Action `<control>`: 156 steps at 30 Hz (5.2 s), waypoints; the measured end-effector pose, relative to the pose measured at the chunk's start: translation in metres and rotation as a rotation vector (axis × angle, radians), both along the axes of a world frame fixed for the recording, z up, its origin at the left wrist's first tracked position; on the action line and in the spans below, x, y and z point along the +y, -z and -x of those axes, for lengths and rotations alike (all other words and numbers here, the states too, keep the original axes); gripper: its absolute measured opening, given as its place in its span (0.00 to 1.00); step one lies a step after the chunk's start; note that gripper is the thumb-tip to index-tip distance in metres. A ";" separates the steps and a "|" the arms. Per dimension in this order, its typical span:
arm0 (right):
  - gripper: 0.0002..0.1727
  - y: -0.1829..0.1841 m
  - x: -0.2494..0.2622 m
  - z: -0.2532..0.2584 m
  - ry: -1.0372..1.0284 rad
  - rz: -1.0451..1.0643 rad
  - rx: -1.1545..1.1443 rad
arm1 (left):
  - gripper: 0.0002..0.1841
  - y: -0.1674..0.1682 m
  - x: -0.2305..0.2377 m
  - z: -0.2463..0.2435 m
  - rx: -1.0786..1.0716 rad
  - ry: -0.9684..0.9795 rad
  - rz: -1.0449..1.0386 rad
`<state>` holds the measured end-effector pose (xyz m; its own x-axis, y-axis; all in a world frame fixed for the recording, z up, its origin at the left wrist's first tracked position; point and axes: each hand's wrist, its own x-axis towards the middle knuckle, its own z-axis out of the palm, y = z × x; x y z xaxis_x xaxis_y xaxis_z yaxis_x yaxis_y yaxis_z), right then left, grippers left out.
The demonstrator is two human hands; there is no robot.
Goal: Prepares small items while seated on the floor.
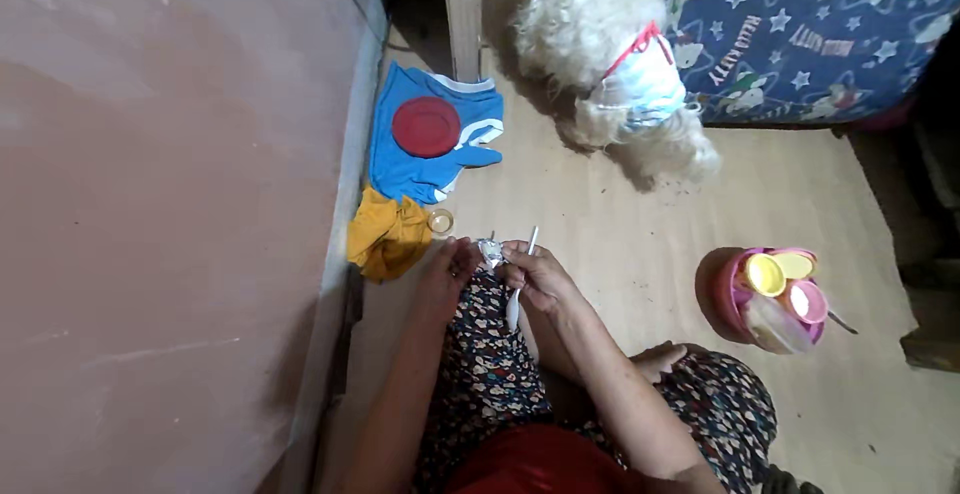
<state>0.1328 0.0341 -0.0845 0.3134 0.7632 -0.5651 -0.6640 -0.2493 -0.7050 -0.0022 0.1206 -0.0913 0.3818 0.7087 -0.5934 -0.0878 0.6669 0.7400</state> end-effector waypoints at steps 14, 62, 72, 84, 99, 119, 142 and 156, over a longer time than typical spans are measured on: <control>0.07 0.014 0.081 0.007 -0.189 0.057 -0.421 | 0.13 0.004 0.090 -0.006 0.210 0.300 -0.228; 0.12 0.045 0.116 -0.010 -0.375 -0.003 -0.761 | 0.09 0.059 0.086 -0.010 0.040 -0.044 -0.194; 0.09 0.038 0.098 -0.005 -0.214 -0.033 -0.786 | 0.13 0.056 0.062 -0.012 0.126 0.063 -0.502; 0.09 0.040 0.097 -0.007 -0.291 -0.019 -0.872 | 0.08 0.047 0.070 -0.005 -0.006 0.170 -0.100; 0.15 0.075 0.127 0.004 -0.611 0.037 -1.355 | 0.11 0.091 0.101 0.004 0.642 0.557 -1.056; 0.17 0.091 0.127 0.007 -0.598 0.036 -1.225 | 0.22 0.088 0.090 -0.010 0.942 0.874 -0.928; 0.09 0.088 0.114 0.007 -0.099 0.040 -1.152 | 0.20 0.155 0.017 0.064 0.848 0.465 -1.257; 0.07 0.007 0.076 -0.009 -0.268 0.094 -1.074 | 0.14 0.119 0.024 0.059 0.611 0.261 -0.951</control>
